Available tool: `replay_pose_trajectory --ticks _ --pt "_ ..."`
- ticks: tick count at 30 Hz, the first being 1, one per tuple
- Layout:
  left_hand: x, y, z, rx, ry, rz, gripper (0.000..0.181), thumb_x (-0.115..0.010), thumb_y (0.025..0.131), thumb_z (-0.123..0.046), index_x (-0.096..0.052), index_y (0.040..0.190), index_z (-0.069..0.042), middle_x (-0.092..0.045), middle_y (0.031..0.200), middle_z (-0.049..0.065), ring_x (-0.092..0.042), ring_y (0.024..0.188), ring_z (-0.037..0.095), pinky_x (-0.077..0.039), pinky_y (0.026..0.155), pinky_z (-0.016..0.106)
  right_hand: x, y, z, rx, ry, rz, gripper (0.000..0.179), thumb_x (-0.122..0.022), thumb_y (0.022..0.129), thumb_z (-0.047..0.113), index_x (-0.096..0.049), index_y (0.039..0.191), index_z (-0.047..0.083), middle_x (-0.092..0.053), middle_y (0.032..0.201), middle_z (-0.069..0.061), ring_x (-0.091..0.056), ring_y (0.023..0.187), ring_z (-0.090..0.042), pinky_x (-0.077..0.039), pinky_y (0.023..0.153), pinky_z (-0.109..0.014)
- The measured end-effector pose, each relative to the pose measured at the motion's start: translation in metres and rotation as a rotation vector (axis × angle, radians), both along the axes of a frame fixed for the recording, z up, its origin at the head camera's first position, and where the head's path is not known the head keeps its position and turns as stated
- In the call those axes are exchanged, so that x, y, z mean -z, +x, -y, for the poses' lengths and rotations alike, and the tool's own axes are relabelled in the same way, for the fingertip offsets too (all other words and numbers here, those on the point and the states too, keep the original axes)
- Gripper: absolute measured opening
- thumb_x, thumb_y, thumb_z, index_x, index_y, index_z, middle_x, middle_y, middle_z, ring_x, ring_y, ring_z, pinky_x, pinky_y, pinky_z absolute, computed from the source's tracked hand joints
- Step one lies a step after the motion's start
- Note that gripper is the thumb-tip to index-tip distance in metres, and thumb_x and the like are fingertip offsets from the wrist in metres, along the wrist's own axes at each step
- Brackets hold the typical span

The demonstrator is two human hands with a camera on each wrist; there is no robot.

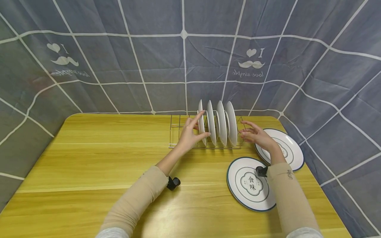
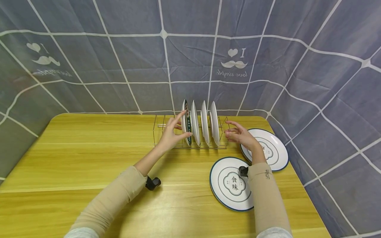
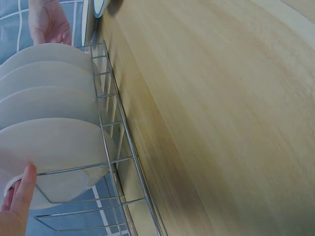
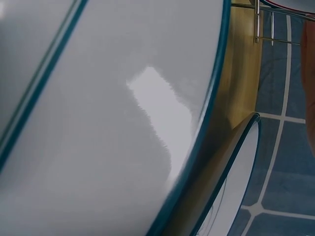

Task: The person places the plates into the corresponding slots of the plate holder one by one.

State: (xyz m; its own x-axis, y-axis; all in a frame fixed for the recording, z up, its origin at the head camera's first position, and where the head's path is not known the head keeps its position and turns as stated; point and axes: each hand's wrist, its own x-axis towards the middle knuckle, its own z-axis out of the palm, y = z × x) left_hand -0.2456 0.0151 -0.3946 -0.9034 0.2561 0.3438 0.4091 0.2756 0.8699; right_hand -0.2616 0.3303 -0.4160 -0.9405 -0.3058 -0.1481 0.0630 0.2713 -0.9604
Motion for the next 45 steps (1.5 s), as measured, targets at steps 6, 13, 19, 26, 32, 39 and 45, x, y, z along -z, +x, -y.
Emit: replay_pose_trajectory --ticks 6,13,19,26,32,39,45 --pt "0.003 0.007 0.004 0.049 0.051 0.066 0.084 -0.073 0.078 -0.019 -0.024 0.145 -0.029 -0.038 0.118 0.018 -0.049 0.095 0.031 -0.052 0.068 0.028 -0.003 0.004 0.001 -0.001 0.046 -0.011 0.063 -0.056 0.092 0.017 -0.022 0.145 0.017 -0.049 0.117 -0.009 -0.056 0.107 -0.019 -0.047 0.091 -0.032" --pt "0.014 0.027 0.004 0.019 0.151 0.033 0.082 -0.073 0.077 -0.017 -0.026 0.144 -0.017 -0.041 0.12 0.02 -0.046 0.106 0.037 -0.042 0.091 0.049 -0.015 0.023 -0.004 0.047 0.087 -0.094 0.07 -0.054 0.093 0.021 -0.011 0.147 0.021 -0.033 0.135 -0.023 -0.05 0.113 -0.019 -0.044 0.096 -0.032" --pt "0.026 0.055 0.004 0.002 0.264 0.063 0.068 -0.073 0.076 -0.008 -0.037 0.135 -0.007 -0.045 0.114 0.023 -0.046 0.103 0.037 -0.043 0.089 0.053 -0.027 0.055 -0.019 0.104 0.068 -0.173 0.066 -0.053 0.093 0.016 -0.015 0.147 0.023 -0.036 0.13 -0.022 -0.055 0.103 -0.006 -0.048 0.085 -0.017" --pt "0.04 0.082 -0.005 0.161 0.249 0.234 0.064 -0.07 0.079 -0.008 -0.037 0.134 -0.007 -0.046 0.113 0.024 -0.048 0.102 0.041 -0.047 0.086 0.049 -0.027 0.099 -0.041 0.097 -0.047 -0.26 0.06 -0.047 0.093 0.0 -0.022 0.145 0.016 -0.05 0.119 -0.005 -0.058 0.102 -0.005 -0.05 0.083 -0.018" --pt "0.049 0.09 -0.012 0.291 0.159 0.422 0.069 -0.071 0.078 -0.01 -0.036 0.137 -0.011 -0.046 0.117 0.022 -0.051 0.103 0.037 -0.05 0.079 0.034 -0.007 0.132 -0.061 0.106 -0.136 -0.279 0.055 -0.045 0.094 -0.001 -0.026 0.143 0.015 -0.052 0.119 -0.004 -0.059 0.102 -0.008 -0.05 0.083 -0.019" --pt "0.063 0.089 -0.022 0.364 0.176 0.572 0.075 -0.071 0.077 -0.002 -0.031 0.141 -0.01 -0.04 0.127 0.023 -0.057 0.097 0.032 -0.053 0.075 0.035 0.011 0.165 -0.064 0.181 -0.052 -0.155 0.052 -0.049 0.093 0.002 -0.03 0.14 0.016 -0.055 0.112 0.003 -0.061 0.096 -0.006 -0.052 0.079 -0.02" --pt "0.067 0.091 -0.031 0.468 0.28 0.756 0.081 -0.067 0.078 0.005 -0.024 0.145 -0.014 -0.034 0.133 0.021 -0.064 0.087 0.028 -0.055 0.074 0.039 0.015 0.182 -0.062 0.175 0.038 0.046 0.049 -0.052 0.093 0.007 -0.033 0.137 0.018 -0.053 0.107 0.005 -0.061 0.092 -0.007 -0.054 0.078 -0.026"
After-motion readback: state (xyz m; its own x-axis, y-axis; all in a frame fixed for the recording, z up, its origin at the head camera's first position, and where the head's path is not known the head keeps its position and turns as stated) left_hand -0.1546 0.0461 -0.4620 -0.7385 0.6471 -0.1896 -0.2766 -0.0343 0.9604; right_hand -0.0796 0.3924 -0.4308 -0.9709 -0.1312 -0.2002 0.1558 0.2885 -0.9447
